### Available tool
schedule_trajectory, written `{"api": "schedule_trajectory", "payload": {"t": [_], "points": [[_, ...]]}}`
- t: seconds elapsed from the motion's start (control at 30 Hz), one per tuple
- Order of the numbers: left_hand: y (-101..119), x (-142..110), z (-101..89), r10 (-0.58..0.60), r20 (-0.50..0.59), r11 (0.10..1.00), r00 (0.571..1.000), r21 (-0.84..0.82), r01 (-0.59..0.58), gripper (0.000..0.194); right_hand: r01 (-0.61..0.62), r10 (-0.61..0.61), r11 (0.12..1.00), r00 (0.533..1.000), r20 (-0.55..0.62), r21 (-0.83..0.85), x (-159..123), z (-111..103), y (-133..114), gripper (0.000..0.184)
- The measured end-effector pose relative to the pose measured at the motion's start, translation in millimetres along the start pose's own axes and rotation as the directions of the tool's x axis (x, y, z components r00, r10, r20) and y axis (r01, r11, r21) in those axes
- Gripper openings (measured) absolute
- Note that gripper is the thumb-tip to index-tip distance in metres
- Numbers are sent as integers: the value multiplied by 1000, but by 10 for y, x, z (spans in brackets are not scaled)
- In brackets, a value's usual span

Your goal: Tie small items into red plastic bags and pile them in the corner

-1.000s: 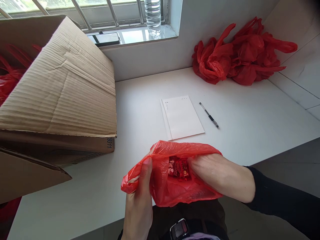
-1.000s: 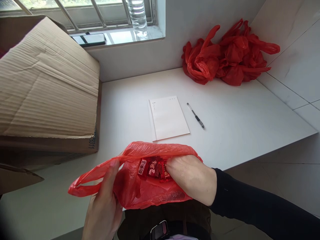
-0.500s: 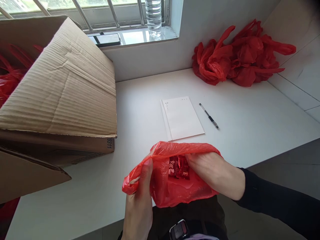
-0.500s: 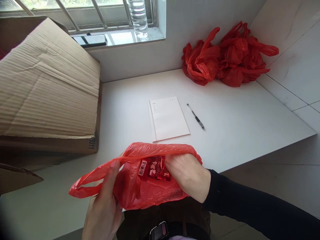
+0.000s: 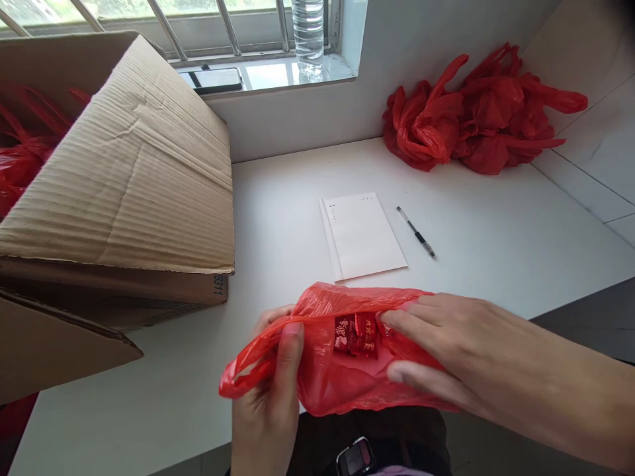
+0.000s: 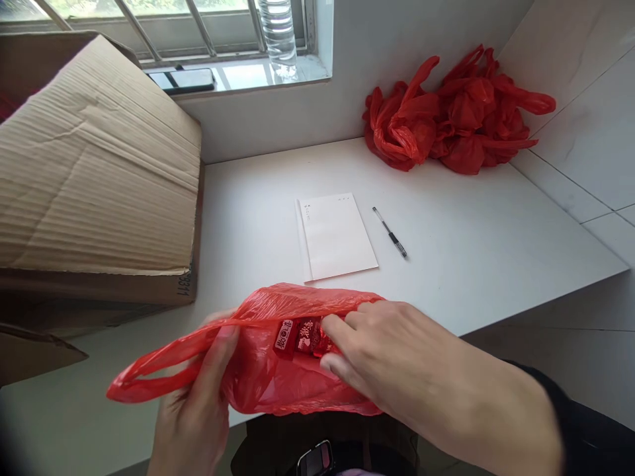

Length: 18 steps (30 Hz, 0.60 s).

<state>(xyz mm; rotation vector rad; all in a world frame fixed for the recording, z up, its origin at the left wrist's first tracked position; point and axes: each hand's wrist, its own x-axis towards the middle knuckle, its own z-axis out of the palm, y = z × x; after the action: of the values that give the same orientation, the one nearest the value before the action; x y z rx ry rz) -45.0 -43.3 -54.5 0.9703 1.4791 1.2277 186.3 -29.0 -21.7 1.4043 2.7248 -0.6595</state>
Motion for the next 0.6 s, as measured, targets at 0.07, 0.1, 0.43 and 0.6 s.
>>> {"api": "schedule_trajectory", "payload": {"t": [0.07, 0.1, 0.43, 0.6], "points": [[55, 16, -36, 113, 20, 988, 993, 104, -115, 23, 21, -19, 999, 999, -51, 39, -99, -128, -1, 22], [81, 23, -61, 174, 11, 969, 985, 176, -173, 21, 45, -43, 999, 996, -82, 29, -142, -172, 11, 29], [346, 38, -134, 444, 204, 881, 873, 80, -466, 25, 212, -132, 964, 904, -406, 159, -238, -446, -79, 12], [534, 82, 114, 237, 542, 965, 806, -39, -258, 32, 444, -250, 871, 769, -588, 210, -3, -477, -308, 33]]}}
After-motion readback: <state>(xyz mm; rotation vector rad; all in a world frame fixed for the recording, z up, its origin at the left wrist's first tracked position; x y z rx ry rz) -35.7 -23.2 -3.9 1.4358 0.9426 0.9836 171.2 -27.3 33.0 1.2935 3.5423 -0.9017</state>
